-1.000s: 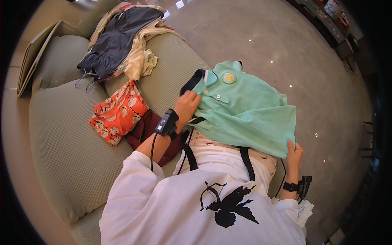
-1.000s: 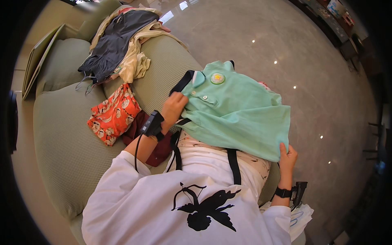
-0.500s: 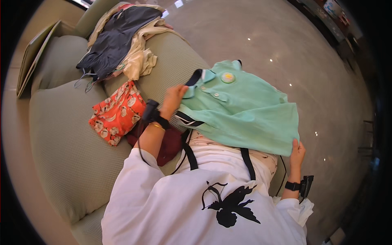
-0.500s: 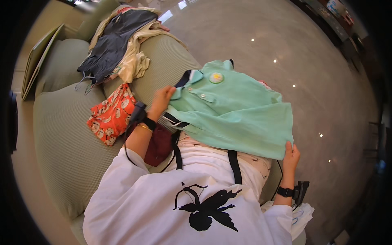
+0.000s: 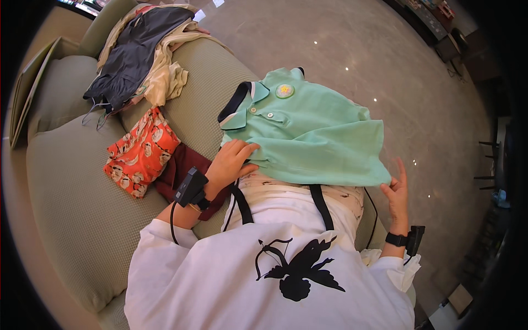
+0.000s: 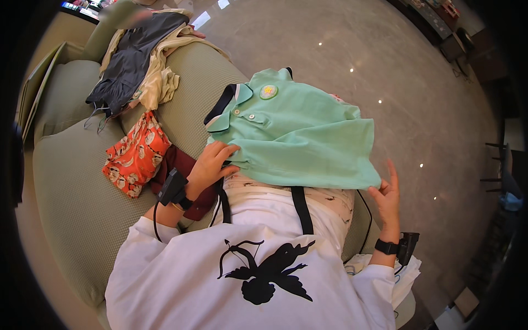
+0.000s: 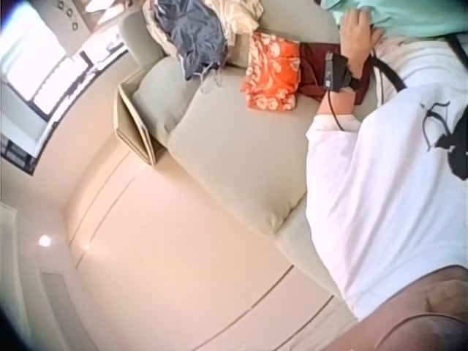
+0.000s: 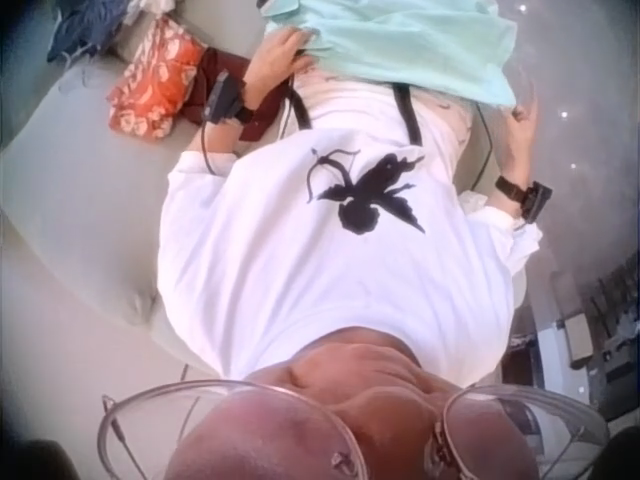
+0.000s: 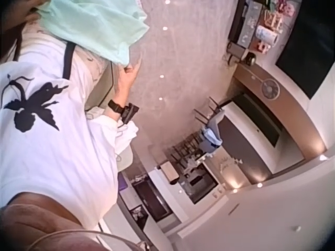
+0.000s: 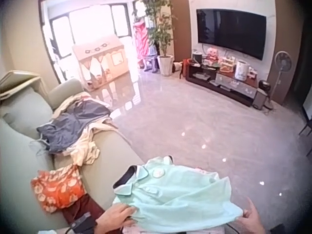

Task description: Folding various pieces of clothing including a patterned top, a tank top, a polo shirt, and shorts.

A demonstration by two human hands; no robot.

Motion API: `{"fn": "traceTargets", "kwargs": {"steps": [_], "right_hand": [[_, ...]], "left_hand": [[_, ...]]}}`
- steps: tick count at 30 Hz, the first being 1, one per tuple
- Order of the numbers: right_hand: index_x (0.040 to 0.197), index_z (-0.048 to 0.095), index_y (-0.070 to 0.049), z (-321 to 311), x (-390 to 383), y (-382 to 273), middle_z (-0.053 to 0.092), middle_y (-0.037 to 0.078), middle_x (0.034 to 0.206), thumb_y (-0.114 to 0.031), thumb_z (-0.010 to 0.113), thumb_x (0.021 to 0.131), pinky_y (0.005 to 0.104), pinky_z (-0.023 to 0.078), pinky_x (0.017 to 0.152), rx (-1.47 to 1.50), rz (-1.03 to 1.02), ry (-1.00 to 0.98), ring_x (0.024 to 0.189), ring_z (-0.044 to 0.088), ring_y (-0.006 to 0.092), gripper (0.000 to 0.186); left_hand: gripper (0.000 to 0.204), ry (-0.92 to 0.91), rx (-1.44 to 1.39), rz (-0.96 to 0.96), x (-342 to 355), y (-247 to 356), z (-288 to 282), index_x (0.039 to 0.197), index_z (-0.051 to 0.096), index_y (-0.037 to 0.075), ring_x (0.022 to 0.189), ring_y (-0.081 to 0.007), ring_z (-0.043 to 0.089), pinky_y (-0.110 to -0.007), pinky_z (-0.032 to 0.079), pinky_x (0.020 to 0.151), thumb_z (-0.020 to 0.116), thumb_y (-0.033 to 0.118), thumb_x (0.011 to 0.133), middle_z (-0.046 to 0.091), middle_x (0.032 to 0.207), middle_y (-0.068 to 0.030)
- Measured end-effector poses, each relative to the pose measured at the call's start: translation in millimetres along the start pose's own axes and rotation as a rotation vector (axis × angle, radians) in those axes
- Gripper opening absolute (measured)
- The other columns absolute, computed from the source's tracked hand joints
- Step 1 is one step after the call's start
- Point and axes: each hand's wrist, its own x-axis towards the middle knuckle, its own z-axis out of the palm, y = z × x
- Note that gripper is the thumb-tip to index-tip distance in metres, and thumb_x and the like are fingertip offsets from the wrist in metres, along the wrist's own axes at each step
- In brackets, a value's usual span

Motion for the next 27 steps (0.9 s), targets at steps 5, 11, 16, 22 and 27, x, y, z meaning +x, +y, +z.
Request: {"fn": "traceTargets", "kwargs": {"steps": [5,11,16,22,27], "right_hand": [[0.113,0.055,-0.002,-4.6,-11.1,-20.5,0.058,0.007,0.104,0.002,0.061,0.071,0.0263,0.039,0.086,-0.118,-0.150,-0.092,0.095,0.053,0.0122,0.042],[0.105,0.059,0.000,-2.2,-0.7,-18.1,0.055,0.004,0.097,0.007,0.057,0.070,0.0249,0.039,0.084,-0.574,-0.152,-0.086,0.094,0.050,0.0129,0.036],[0.100,0.060,0.000,-4.1,10.0,-10.1,0.053,0.003,0.083,0.009,0.055,0.069,0.0213,0.040,0.071,-0.469,-0.248,0.062,0.078,0.050,0.0108,0.032],[0.098,0.061,0.000,-4.6,9.5,-4.9,0.055,0.004,0.085,0.008,0.056,0.069,0.0218,0.041,0.071,-0.534,-0.231,0.066,0.079,0.051,0.0110,0.030],[0.097,0.061,0.000,-4.3,12.8,-3.7,0.056,0.004,0.086,0.008,0.056,0.070,0.0221,0.041,0.072,-0.565,-0.195,0.083,0.080,0.052,0.0113,0.029]], "left_hand": [[0.031,0.115,0.048,0.145,-4.0,-7.7,-1.8,0.100,0.056,0.006,0.075,-0.0271,0.053,-0.034,0.044,0.065,0.064,0.013,0.071,0.053,0.082,-0.0081],[0.008,0.156,-0.267,-0.243,1.1,-9.3,-17.3,0.090,0.055,0.002,0.076,-0.0340,0.056,-0.036,0.045,0.066,0.051,0.006,0.084,0.056,0.086,-0.0168],[0.010,0.098,-0.108,0.062,10.3,-15.8,-34.9,0.080,0.056,0.004,0.078,-0.0296,0.054,-0.034,0.045,0.067,0.052,-0.003,0.074,0.053,0.083,-0.0115],[0.017,-0.012,-0.038,-0.077,-7.5,-2.3,-10.9,0.084,0.061,0.002,0.082,-0.0268,0.052,-0.035,0.043,0.072,0.062,0.011,0.069,0.055,0.082,-0.0108],[0.025,-0.011,-0.252,-0.462,-1.8,4.7,23.4,0.090,0.058,0.000,0.070,-0.0217,0.056,-0.032,0.044,0.066,0.063,0.022,0.079,0.057,0.078,-0.0083]]}}
